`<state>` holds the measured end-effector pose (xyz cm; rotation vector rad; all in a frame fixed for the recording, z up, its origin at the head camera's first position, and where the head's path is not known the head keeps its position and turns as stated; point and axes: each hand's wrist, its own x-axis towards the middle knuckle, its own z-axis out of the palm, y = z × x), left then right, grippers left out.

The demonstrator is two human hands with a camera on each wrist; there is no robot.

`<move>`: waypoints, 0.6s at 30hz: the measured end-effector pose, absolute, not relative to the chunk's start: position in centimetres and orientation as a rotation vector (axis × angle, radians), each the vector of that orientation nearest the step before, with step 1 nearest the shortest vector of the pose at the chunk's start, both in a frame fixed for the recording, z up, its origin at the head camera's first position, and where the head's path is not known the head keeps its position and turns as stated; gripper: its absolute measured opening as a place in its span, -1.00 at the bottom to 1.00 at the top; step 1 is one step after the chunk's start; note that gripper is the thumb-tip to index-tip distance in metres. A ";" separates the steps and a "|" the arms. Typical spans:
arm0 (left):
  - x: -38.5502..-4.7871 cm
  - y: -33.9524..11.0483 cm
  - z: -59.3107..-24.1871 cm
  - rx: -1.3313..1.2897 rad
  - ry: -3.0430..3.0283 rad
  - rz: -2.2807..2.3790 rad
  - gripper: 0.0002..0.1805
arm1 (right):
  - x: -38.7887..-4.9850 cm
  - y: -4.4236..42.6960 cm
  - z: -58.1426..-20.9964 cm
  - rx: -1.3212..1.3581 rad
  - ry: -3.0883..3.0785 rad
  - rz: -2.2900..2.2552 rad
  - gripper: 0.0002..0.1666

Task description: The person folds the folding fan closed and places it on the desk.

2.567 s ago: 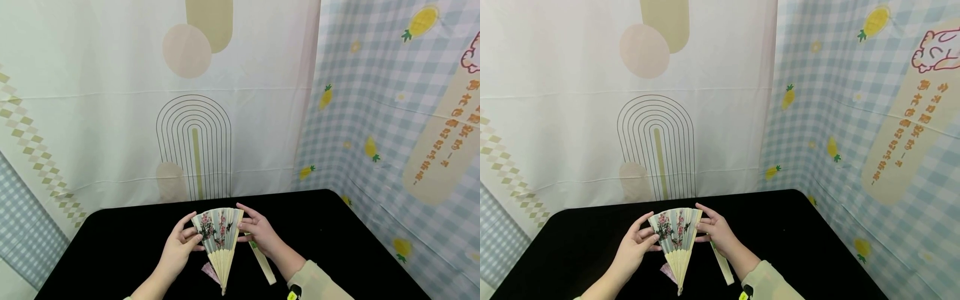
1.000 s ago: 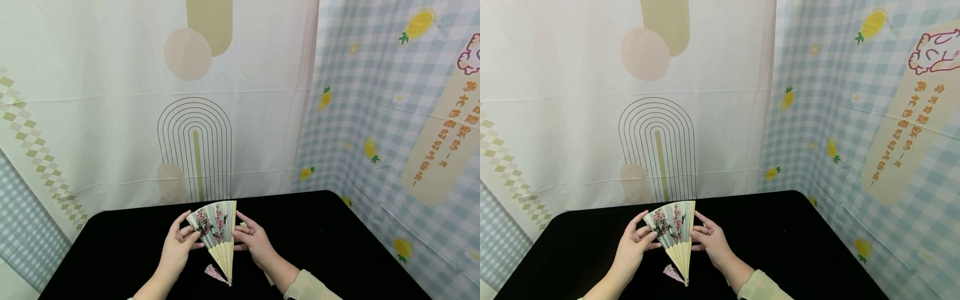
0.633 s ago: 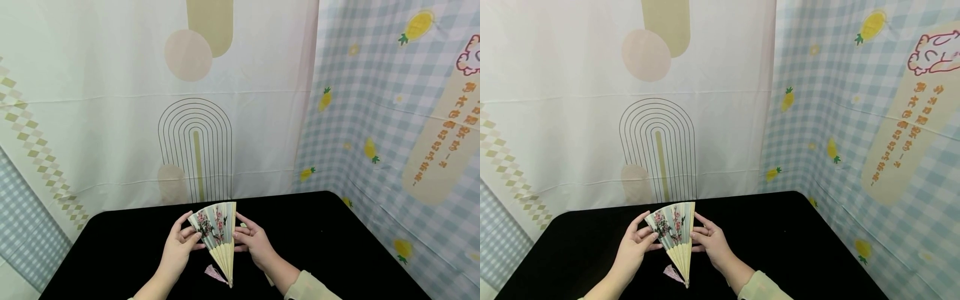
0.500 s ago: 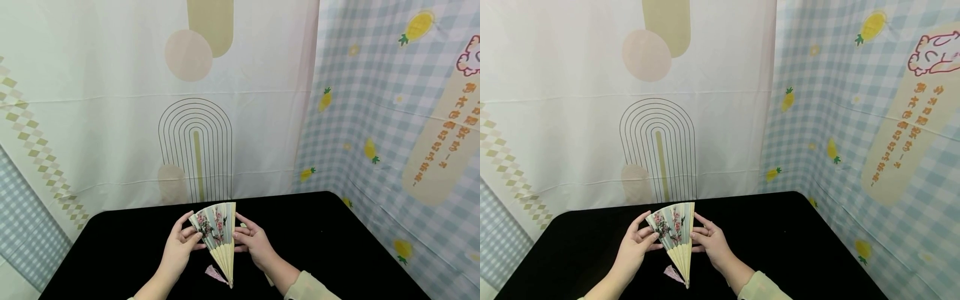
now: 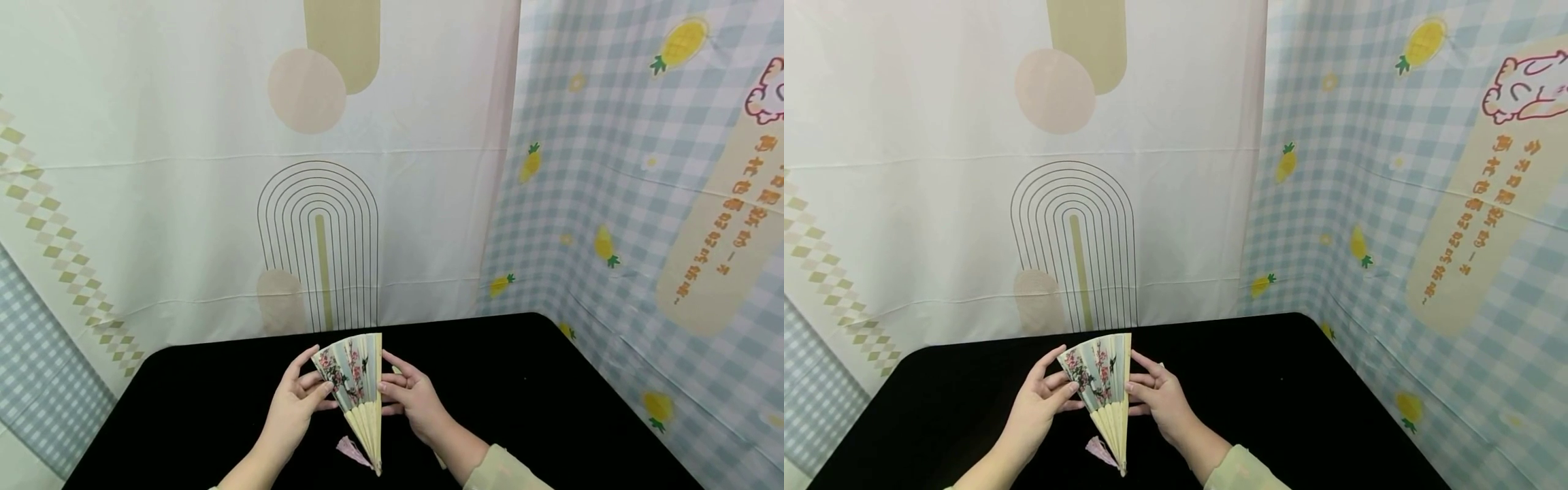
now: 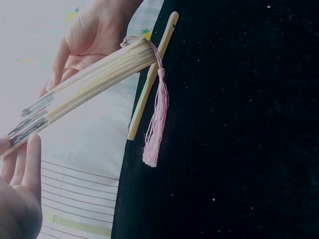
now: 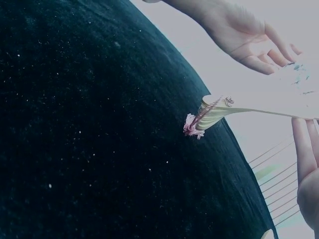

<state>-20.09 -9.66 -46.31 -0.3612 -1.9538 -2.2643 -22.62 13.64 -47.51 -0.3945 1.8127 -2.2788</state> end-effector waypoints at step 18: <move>-20.3 -9.5 -46.4 -0.348 -1.965 -2.276 -0.21 | -22.6 13.4 -47.7 -0.448 1.803 -2.241 -0.21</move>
